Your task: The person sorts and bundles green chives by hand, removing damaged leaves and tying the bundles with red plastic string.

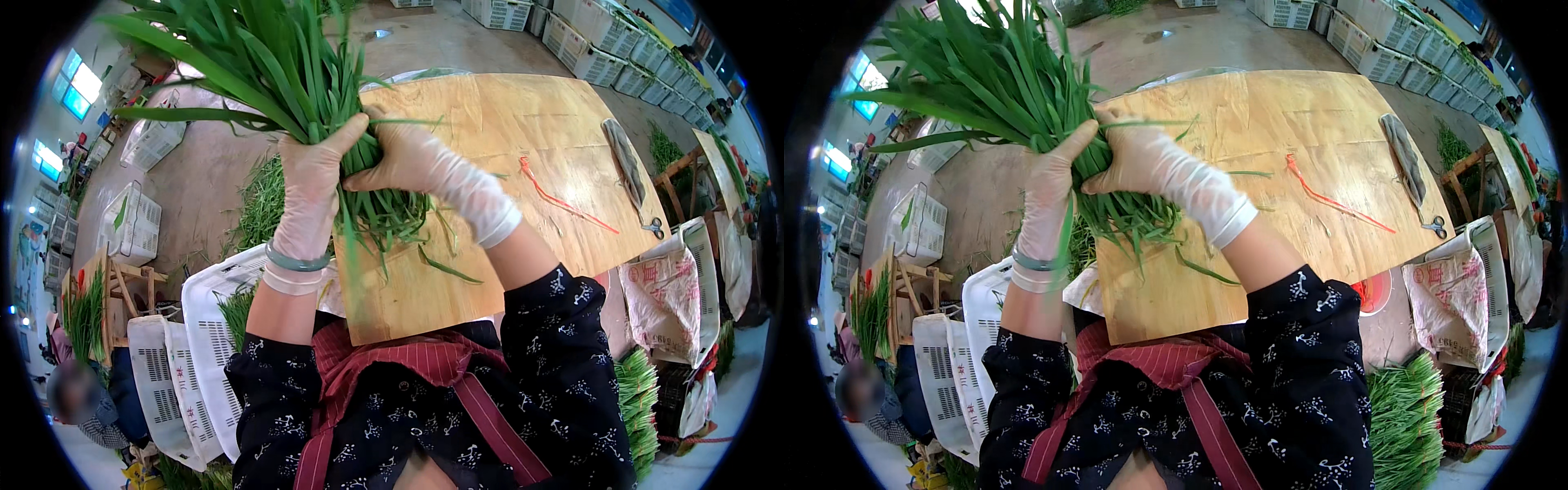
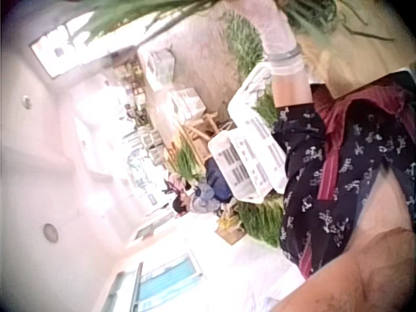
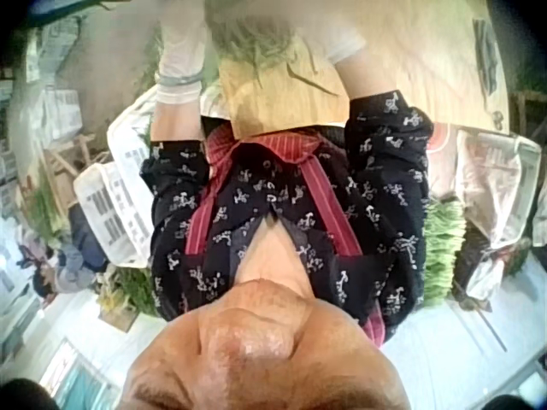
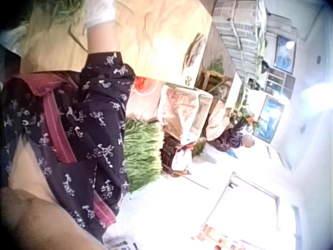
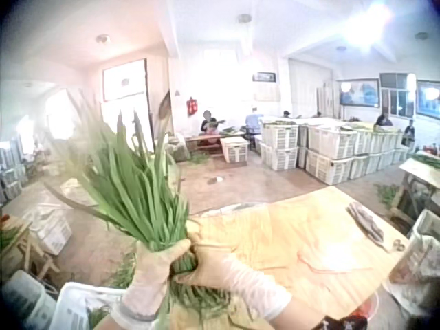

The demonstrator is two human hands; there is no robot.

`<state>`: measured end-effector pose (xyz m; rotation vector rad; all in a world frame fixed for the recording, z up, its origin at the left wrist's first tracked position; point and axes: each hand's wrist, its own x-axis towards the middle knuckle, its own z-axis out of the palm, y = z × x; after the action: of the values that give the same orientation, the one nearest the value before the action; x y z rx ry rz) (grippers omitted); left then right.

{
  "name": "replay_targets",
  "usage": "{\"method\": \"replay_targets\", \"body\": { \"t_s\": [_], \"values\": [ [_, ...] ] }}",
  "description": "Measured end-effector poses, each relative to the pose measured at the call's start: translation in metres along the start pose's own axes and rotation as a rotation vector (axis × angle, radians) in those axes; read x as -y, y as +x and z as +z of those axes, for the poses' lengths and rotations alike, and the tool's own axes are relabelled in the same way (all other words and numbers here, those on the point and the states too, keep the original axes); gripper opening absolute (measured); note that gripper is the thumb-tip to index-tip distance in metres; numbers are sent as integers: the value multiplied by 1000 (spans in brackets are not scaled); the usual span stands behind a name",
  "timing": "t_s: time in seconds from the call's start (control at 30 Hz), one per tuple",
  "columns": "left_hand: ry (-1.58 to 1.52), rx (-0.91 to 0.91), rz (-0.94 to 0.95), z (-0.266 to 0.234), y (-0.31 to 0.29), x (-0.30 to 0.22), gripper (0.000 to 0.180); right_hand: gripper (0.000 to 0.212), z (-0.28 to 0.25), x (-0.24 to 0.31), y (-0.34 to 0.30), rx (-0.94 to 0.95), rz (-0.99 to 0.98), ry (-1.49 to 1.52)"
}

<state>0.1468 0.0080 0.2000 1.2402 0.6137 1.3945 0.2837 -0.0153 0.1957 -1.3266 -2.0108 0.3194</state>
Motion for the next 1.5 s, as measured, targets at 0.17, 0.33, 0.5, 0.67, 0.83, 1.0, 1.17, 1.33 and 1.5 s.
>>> {"method": "replay_targets", "body": {
  "t_s": [0.17, 0.33, 0.5, 0.67, 0.83, 1.0, 1.17, 1.33, 1.5],
  "values": [
    [-95, 65, -34, 6, 2, -17, 36, 89, -55, 16, -19, -74, -55, 337],
    [49, 181, -181, 3, 0, 0, 42, 93, -20, 2, -11, 56, 99, 348],
    [215, 235, -208, 1, 6, -31, 41, 77, -1, 9, 0, 81, 64, 166],
    [5, 56, -149, -1, 27, -9, 31, 79, -13, 19, -6, 49, 38, -52],
    [-22, 137, -218, 8, 6, -39, 31, 85, -49, 20, -21, -156, -34, 70],
    [52, 275, -204, 9, 14, -23, 23, 77, -6, 6, -7, -79, -21, 160],
    [200, 169, -173, 10, 17, -15, 23, 82, 6, 1, -8, -55, 19, 196],
    [224, 215, -153, 19, 4, -51, 29, 97, -19, -25, -47, 373, 70, 357],
    [235, 102, -220, -23, 15, -27, 26, 92, -77, 0, -73, 320, 306, -94]
  ]
}}
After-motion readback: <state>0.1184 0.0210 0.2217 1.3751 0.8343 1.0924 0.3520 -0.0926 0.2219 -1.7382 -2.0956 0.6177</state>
